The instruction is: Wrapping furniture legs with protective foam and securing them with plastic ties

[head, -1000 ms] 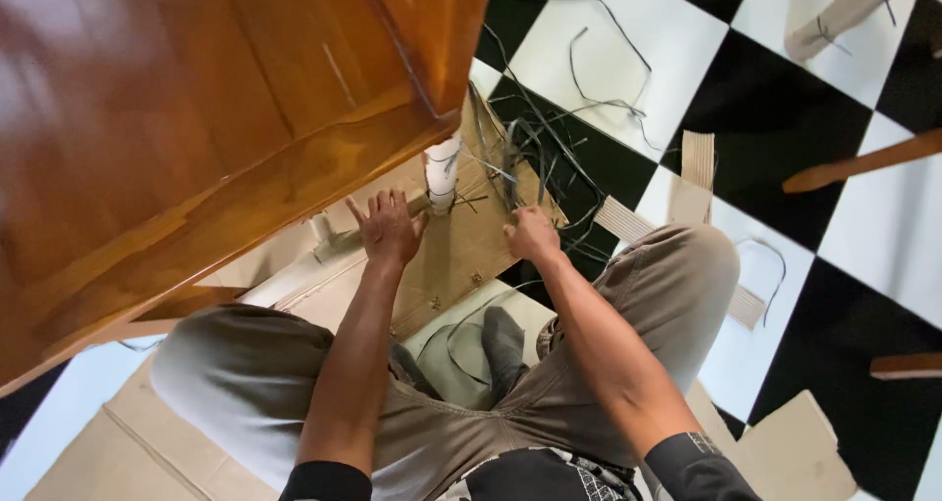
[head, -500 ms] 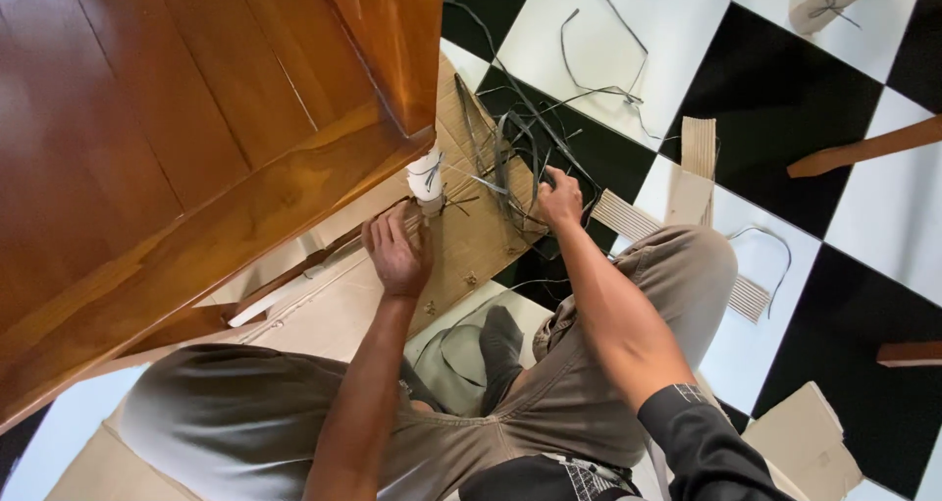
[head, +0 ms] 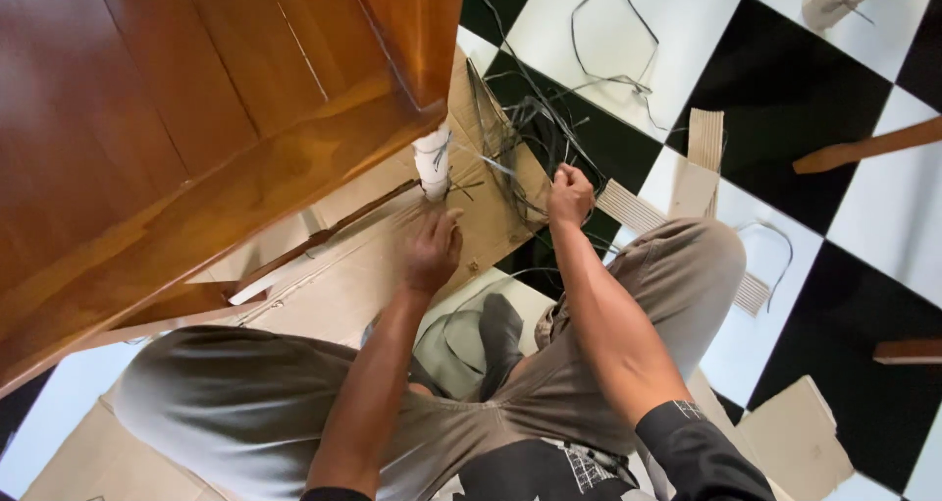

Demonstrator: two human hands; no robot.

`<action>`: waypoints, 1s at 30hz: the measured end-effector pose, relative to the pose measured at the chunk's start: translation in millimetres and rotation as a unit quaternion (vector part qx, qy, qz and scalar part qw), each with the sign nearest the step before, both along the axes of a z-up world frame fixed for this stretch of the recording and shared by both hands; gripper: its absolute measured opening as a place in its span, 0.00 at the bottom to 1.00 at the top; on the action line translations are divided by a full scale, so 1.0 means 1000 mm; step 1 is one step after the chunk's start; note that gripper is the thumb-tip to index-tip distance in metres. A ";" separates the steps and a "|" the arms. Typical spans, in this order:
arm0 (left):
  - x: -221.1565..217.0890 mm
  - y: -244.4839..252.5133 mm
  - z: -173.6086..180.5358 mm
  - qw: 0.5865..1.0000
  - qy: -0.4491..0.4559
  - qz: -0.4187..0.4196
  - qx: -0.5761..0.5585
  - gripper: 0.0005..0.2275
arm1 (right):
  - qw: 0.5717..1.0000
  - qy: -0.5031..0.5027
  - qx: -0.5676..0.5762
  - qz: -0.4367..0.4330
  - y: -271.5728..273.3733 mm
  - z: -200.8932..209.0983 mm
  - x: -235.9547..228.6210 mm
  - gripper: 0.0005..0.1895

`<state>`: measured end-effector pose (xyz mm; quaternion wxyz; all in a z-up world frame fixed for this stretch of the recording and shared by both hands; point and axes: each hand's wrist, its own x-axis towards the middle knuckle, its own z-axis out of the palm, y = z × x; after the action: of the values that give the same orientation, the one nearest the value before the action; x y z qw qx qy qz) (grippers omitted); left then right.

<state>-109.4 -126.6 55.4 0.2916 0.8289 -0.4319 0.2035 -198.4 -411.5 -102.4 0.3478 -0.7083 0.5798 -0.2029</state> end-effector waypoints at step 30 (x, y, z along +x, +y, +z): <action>0.005 0.008 -0.003 0.788 0.600 0.097 -0.093 0.12 | 0.858 0.191 0.164 0.449 0.185 0.132 -0.012 0.18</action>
<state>-104.6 -118.3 52.8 0.5469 0.7900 -0.0663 -0.2689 -210.3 -226.2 29.4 0.3949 -0.8493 0.2790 0.2120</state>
